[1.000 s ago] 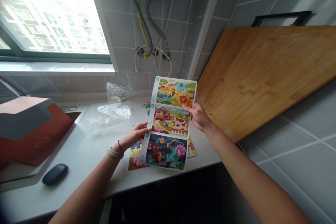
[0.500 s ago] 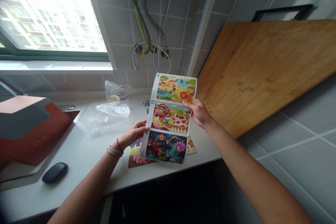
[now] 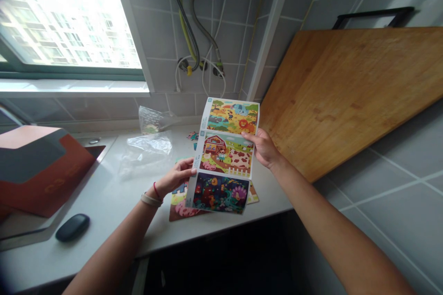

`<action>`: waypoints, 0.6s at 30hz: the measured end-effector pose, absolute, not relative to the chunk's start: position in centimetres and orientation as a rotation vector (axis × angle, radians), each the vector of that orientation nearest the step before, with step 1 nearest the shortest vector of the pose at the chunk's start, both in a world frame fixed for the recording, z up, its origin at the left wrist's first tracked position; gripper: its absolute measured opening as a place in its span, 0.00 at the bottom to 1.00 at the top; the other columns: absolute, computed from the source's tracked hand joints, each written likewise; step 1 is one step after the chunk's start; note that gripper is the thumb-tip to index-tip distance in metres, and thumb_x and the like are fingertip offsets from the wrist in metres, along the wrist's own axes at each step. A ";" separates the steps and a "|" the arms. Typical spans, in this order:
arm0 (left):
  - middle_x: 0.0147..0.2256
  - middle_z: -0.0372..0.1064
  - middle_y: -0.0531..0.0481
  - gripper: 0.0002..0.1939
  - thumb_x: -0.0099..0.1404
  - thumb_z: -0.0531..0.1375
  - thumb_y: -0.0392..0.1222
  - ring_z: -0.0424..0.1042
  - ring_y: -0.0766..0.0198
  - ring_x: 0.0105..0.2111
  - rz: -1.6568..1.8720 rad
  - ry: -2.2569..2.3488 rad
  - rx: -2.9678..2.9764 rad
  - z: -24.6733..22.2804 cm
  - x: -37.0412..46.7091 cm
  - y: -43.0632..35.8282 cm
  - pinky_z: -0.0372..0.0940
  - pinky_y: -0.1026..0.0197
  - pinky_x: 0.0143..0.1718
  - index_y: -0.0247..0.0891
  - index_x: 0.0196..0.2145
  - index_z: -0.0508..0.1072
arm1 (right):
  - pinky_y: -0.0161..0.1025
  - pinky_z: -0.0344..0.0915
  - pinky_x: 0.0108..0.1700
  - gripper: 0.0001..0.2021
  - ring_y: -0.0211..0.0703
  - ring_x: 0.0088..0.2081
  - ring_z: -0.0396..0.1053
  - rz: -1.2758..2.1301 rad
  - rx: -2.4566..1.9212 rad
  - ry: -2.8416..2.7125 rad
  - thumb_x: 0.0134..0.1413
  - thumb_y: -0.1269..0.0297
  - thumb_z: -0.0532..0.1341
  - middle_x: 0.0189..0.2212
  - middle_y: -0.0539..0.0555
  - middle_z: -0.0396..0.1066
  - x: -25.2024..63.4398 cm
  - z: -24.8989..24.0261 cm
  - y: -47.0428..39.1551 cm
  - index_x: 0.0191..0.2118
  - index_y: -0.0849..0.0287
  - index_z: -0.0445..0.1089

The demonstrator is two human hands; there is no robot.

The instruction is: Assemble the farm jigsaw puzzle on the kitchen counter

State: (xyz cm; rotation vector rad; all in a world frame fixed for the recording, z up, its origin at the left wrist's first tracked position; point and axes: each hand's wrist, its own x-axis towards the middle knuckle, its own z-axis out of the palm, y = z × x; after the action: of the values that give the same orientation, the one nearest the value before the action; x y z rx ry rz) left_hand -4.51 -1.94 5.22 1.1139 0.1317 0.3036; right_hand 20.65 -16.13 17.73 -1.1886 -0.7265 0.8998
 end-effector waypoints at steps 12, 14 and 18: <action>0.45 0.81 0.41 0.24 0.59 0.75 0.44 0.80 0.52 0.47 0.277 0.012 1.199 5.1 -4.4 -1.9 0.72 0.55 0.51 0.37 0.52 0.79 | 0.57 0.80 0.53 0.18 0.59 0.50 0.81 0.854 -1.183 -0.719 0.40 0.63 0.77 0.41 0.51 0.84 21.0 18.5 -15.9 0.40 0.51 0.76; 0.42 0.81 0.43 0.21 0.59 0.75 0.46 0.80 0.54 0.44 0.314 0.038 1.228 4.9 -4.4 -1.9 0.72 0.55 0.50 0.37 0.48 0.81 | 0.58 0.80 0.52 0.18 0.60 0.51 0.81 0.852 -1.179 -0.712 0.40 0.63 0.77 0.41 0.52 0.84 20.9 18.9 -15.8 0.40 0.51 0.76; 0.40 0.80 0.44 0.16 0.58 0.75 0.51 0.78 0.54 0.42 0.495 0.131 1.289 4.9 -4.2 -1.7 0.71 0.55 0.49 0.37 0.36 0.83 | 0.56 0.79 0.53 0.17 0.60 0.52 0.80 0.852 -1.176 -0.723 0.43 0.63 0.76 0.43 0.53 0.84 20.1 19.8 -15.9 0.41 0.52 0.77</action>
State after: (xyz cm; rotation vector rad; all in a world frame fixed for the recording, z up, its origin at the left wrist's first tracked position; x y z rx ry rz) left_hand -4.21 -1.66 4.91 1.2890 0.1305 0.4947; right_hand 20.13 -15.92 19.83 -1.1762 -0.7234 0.8517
